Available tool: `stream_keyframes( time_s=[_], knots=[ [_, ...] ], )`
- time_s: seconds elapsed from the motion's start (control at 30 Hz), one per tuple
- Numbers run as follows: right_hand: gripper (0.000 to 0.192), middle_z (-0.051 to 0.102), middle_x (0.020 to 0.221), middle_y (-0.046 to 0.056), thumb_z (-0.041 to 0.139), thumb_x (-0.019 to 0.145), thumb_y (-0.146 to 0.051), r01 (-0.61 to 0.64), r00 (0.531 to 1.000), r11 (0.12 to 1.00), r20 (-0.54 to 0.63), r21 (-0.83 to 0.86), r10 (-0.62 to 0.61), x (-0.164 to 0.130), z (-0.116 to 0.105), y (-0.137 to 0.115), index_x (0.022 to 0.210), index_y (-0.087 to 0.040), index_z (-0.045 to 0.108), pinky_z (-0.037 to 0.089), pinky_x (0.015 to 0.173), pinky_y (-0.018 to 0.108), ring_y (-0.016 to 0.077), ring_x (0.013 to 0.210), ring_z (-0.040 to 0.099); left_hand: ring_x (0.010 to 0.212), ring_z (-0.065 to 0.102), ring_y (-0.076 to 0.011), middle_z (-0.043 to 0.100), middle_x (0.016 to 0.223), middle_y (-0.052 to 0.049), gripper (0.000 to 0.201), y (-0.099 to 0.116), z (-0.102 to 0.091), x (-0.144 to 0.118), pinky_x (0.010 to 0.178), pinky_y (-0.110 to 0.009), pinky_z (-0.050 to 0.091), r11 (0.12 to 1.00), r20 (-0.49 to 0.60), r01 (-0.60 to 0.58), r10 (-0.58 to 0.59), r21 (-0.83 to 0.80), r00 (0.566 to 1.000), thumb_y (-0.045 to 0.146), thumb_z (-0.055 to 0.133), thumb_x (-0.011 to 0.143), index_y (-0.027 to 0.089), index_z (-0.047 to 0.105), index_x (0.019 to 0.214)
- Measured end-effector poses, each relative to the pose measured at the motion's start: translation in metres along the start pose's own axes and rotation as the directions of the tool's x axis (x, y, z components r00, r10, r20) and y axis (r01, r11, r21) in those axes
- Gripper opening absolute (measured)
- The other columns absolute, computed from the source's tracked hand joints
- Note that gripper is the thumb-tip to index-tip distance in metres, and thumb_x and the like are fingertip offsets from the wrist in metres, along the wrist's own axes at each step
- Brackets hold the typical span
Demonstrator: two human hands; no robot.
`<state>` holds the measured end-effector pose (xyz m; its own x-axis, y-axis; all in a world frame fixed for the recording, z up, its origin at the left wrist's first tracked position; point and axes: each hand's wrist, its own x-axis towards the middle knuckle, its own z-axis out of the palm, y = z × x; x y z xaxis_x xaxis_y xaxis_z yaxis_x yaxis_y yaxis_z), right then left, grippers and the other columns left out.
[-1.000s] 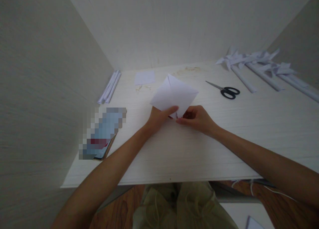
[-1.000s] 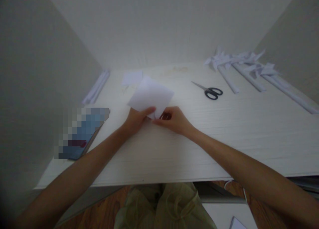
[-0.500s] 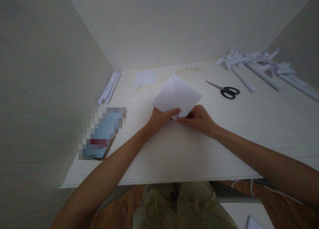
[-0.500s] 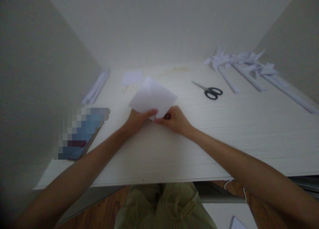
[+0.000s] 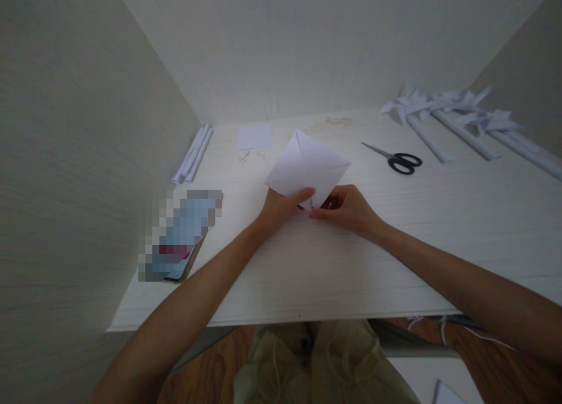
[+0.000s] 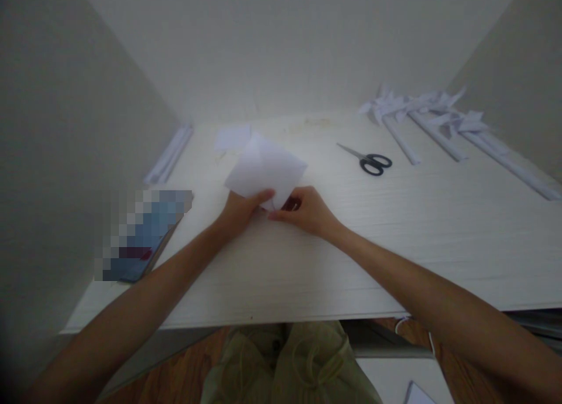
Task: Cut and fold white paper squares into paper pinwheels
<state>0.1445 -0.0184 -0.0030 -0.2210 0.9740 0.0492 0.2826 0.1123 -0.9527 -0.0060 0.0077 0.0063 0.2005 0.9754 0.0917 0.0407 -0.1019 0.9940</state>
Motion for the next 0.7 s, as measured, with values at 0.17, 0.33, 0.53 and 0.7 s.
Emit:
stream_keyframes(
  time_s=[0.17,0.33,0.53,0.7],
  knots=[
    [0.022,0.061,0.055,0.003,0.067,0.062,-0.037,0.014,1.000,1.000,-0.014,-0.013,-0.014,-0.0013,-0.0003,-0.0004,0.063,-0.015,0.065,0.037,0.044,0.023,0.0116,0.052,0.052,0.067,0.061,-0.0168,0.066,0.080,-0.007,0.030,-0.0001,-0.0003,-0.0011,0.055,-0.026,0.050,1.000,0.006,-0.005,0.005,0.010,1.000,0.029,0.069,0.060,0.016,0.062,0.086],
    [0.020,0.059,0.053,0.002,0.066,0.062,-0.035,-0.002,1.000,1.000,-0.004,-0.014,0.002,-0.0016,-0.0012,-0.0008,0.060,-0.015,0.064,0.036,0.043,0.023,0.0123,0.051,0.052,0.075,0.062,-0.0192,0.067,0.080,-0.006,0.033,-0.0004,0.0002,-0.0016,0.065,-0.031,0.051,0.999,0.005,-0.037,0.037,0.014,0.999,0.028,0.070,0.058,0.018,0.061,0.089],
    [0.020,0.059,0.057,0.002,0.067,0.060,-0.033,-0.002,1.000,1.000,0.025,0.023,0.001,-0.0009,-0.0012,-0.0011,0.062,-0.014,0.062,0.038,0.046,0.024,0.0113,0.051,0.050,0.087,0.061,-0.0203,0.067,0.084,-0.006,0.036,-0.0007,0.0011,-0.0017,0.077,-0.033,0.048,0.997,-0.002,-0.071,0.071,0.013,0.997,0.026,0.071,0.056,0.017,0.061,0.090],
    [0.025,0.052,0.050,-0.001,0.066,0.063,-0.037,0.009,0.997,1.000,-0.070,0.008,-0.008,-0.0004,-0.0001,-0.0011,0.057,-0.016,0.053,0.034,0.042,0.022,0.0088,0.047,0.046,0.067,0.060,-0.0164,0.066,0.081,-0.006,0.035,-0.0031,0.0000,0.0013,0.057,-0.027,0.049,0.998,-0.040,0.011,-0.013,-0.058,0.999,0.030,0.069,0.058,0.016,0.060,0.088]
  ],
)
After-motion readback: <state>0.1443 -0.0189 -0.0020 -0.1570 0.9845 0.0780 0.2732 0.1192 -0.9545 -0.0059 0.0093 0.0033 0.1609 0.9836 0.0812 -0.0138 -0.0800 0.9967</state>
